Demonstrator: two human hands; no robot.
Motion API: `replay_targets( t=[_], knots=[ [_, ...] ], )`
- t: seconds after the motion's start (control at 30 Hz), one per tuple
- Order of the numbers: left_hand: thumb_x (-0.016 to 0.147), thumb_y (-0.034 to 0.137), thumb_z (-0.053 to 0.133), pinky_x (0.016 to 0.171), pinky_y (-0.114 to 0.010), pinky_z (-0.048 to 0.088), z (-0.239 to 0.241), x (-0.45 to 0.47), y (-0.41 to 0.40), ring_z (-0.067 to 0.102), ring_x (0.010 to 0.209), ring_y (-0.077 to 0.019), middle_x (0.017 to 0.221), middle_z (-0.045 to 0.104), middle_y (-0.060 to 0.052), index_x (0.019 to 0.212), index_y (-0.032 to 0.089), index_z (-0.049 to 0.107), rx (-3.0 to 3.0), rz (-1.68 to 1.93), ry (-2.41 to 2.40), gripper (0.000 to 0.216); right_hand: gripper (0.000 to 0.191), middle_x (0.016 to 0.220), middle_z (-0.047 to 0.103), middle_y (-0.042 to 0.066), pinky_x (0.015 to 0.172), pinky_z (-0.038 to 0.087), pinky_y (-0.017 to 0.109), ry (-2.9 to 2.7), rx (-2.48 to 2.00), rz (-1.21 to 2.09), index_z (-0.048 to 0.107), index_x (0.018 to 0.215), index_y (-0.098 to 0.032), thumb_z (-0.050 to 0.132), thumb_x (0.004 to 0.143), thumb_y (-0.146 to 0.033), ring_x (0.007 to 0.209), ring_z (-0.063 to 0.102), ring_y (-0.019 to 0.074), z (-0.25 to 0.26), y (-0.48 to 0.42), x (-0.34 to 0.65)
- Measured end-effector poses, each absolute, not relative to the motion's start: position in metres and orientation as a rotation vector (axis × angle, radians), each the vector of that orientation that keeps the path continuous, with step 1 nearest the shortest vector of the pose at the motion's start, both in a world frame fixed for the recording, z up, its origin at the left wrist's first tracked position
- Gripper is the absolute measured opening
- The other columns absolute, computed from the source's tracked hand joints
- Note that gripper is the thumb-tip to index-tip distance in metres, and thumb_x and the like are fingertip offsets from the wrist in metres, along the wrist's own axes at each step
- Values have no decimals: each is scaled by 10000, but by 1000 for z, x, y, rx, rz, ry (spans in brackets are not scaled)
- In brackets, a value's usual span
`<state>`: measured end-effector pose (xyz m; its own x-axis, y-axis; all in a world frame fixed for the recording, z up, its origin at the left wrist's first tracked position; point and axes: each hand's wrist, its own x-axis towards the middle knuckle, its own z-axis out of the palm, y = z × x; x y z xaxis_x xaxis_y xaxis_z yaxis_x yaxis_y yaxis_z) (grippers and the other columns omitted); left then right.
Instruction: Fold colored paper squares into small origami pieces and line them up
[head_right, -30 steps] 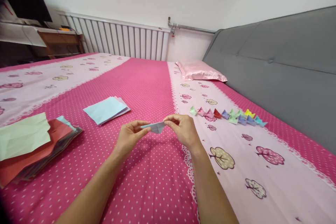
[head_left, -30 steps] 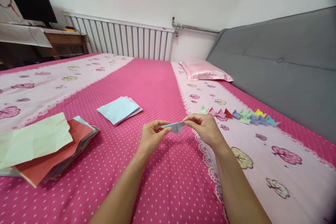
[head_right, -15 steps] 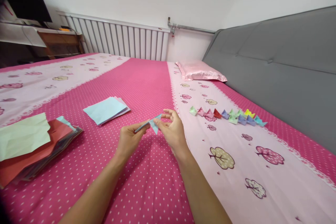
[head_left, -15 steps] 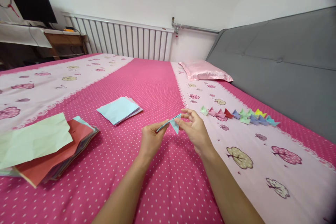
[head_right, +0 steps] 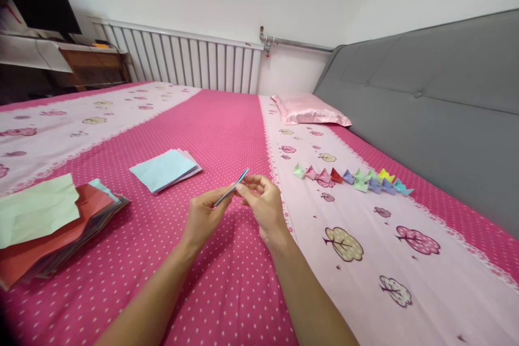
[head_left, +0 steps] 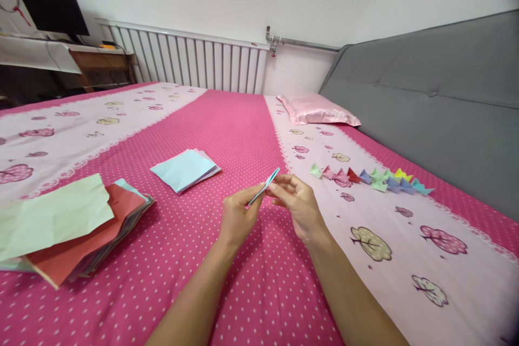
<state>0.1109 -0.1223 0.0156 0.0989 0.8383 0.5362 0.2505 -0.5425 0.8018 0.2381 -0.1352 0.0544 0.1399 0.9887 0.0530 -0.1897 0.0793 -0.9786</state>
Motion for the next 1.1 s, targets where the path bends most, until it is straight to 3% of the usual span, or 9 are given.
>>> replay_targets(
  t=[0.27,0.77,1.1],
  knots=[
    [786,227,557,864,-348,485,15,112,-123,608,1000,-201,1095,648,-64,1096,204,619,1917,1498,992,316,277,752,676,13,593,484,200,-815,-1008,1234,602,795,-151,720,632,-341,683,666,134,55,-134,236],
    [788,278,569,806,-330,527,19,115,-127,613,986,-205,1088,646,-106,1065,155,635,1752,1517,1028,310,228,776,678,21,641,505,207,-860,-963,1236,637,797,-157,659,711,-367,680,651,111,48,-132,234],
    [757,254,591,773,-323,545,18,115,-128,609,998,-207,1086,650,-94,1052,169,640,1798,1577,1094,312,163,786,651,-3,640,504,214,-886,-957,1186,613,814,-163,663,681,-243,691,628,108,48,-134,228]
  ],
)
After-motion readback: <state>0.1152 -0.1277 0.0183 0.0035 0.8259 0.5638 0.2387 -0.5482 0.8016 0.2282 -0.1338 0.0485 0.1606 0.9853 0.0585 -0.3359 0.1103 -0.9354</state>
